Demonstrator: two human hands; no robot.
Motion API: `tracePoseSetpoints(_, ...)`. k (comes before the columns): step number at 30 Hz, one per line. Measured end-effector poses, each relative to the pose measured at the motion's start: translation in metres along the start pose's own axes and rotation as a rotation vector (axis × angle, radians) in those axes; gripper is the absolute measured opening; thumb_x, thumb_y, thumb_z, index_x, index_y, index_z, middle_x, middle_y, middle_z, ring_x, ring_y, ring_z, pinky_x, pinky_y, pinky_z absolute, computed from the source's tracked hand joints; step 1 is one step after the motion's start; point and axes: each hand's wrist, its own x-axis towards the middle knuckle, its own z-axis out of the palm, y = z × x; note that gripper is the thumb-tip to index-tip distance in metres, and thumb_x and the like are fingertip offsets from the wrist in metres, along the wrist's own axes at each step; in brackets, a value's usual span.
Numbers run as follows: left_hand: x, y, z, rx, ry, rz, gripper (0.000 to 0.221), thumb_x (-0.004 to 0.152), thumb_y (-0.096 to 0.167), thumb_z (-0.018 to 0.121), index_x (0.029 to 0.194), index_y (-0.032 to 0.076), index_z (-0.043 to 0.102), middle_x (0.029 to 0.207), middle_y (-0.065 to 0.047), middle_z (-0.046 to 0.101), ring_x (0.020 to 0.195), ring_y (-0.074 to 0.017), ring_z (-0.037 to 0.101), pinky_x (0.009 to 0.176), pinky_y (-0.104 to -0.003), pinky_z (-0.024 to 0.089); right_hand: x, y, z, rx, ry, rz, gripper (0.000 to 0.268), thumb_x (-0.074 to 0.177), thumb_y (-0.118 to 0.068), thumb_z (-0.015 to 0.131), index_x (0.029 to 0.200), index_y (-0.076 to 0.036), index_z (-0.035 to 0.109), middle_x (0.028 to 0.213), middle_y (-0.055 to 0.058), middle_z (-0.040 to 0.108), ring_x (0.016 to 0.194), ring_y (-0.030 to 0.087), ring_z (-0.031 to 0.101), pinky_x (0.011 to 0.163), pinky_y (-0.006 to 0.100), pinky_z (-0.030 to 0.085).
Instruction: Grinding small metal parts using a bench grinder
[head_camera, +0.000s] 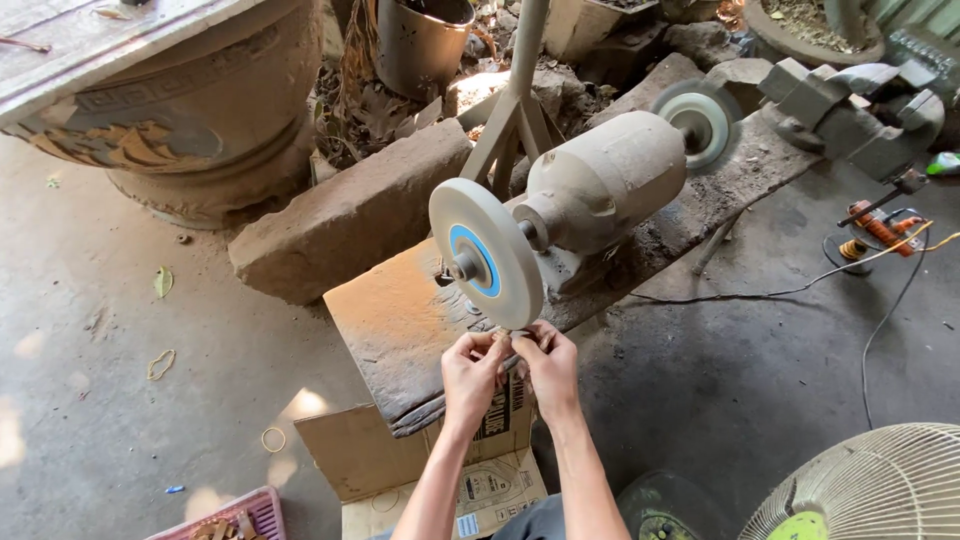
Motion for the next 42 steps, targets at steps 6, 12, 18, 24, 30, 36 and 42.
tracePoseSetpoints(6, 0.009, -0.014, -0.005, -0.075, 0.001, 0.010, 0.015, 0.082, 0.006, 0.083, 0.086, -0.004, 0.073, 0.066, -0.012, 0.064, 0.042, -0.0131, 0.059, 0.036, -0.024, 0.046, -0.004, 0.013, 0.007, -0.031, -0.004, -0.071, 0.011, 0.076, 0.002, 0.069, 0.085, 0.001, 0.075, 0.059, 0.012, 0.065, 0.043, 0.010, 0.054, 0.039, 0.024, 0.043)
tracePoseSetpoints(12, 0.004, -0.028, -0.014, -0.125, 0.025, -0.002, 0.013, 0.081, 0.003, 0.080, 0.084, -0.006, 0.071, 0.064, -0.012, 0.062, 0.040, -0.0130, 0.058, 0.036, -0.025, 0.046, -0.016, 0.010, 0.009, -0.003, -0.027, -0.037, 0.013, 0.076, 0.002, 0.069, 0.088, 0.005, 0.074, 0.061, 0.015, 0.065, 0.038, 0.013, 0.052, 0.038, 0.025, 0.041)
tracePoseSetpoints(18, 0.013, -0.018, 0.006, -0.161, 0.009, 0.015, 0.012, 0.081, 0.002, 0.079, 0.082, -0.005, 0.070, 0.062, -0.013, 0.062, 0.038, -0.0143, 0.058, 0.033, -0.025, 0.045, -0.004, 0.003, 0.008, 0.016, 0.022, -0.085, 0.006, 0.076, 0.000, 0.073, 0.081, 0.003, 0.072, 0.059, 0.010, 0.063, 0.042, 0.009, 0.050, 0.037, 0.022, 0.038)
tracePoseSetpoints(24, 0.009, -0.034, -0.024, -0.064, 0.021, -0.004, 0.015, 0.082, 0.005, 0.080, 0.087, -0.006, 0.071, 0.066, -0.014, 0.065, 0.039, -0.0126, 0.058, 0.034, -0.024, 0.044, -0.015, 0.014, 0.016, -0.028, -0.008, 0.046, 0.016, 0.076, -0.005, 0.078, 0.089, 0.004, 0.074, 0.062, 0.013, 0.065, 0.046, 0.011, 0.056, 0.036, 0.022, 0.041)
tracePoseSetpoints(30, -0.023, 0.011, -0.035, -0.033, -0.072, -0.209, 0.043, 0.098, 0.037, 0.070, 0.099, -0.006, 0.067, 0.066, -0.018, 0.067, 0.032, -0.0133, 0.052, 0.026, -0.023, 0.039, 0.011, 0.058, -0.012, 0.107, 0.033, 0.394, 0.020, 0.075, -0.014, 0.077, 0.085, -0.004, 0.063, 0.060, 0.014, 0.066, 0.041, 0.023, 0.062, 0.028, 0.030, 0.042)
tracePoseSetpoints(36, 0.030, -0.067, -0.067, 0.408, -0.209, -0.120, 0.084, 0.107, 0.065, 0.026, 0.123, -0.009, 0.062, 0.049, -0.017, 0.064, 0.040, -0.0248, 0.064, 0.042, -0.035, 0.051, -0.032, 0.018, -0.001, -0.172, -0.347, 0.383, 0.024, 0.073, -0.012, 0.089, 0.082, 0.002, 0.072, 0.053, 0.004, 0.059, 0.041, 0.011, 0.057, 0.035, 0.019, 0.042)
tracePoseSetpoints(42, -0.022, 0.017, -0.050, 0.521, -0.330, -0.232, 0.073, 0.106, 0.064, 0.028, 0.092, 0.004, 0.068, 0.063, -0.016, 0.074, 0.042, -0.0239, 0.069, 0.042, -0.034, 0.056, -0.019, 0.032, -0.016, -0.404, -0.519, 0.361, 0.017, 0.069, -0.009, 0.089, 0.072, -0.002, 0.074, 0.052, 0.005, 0.057, 0.044, 0.012, 0.054, 0.036, 0.023, 0.042)
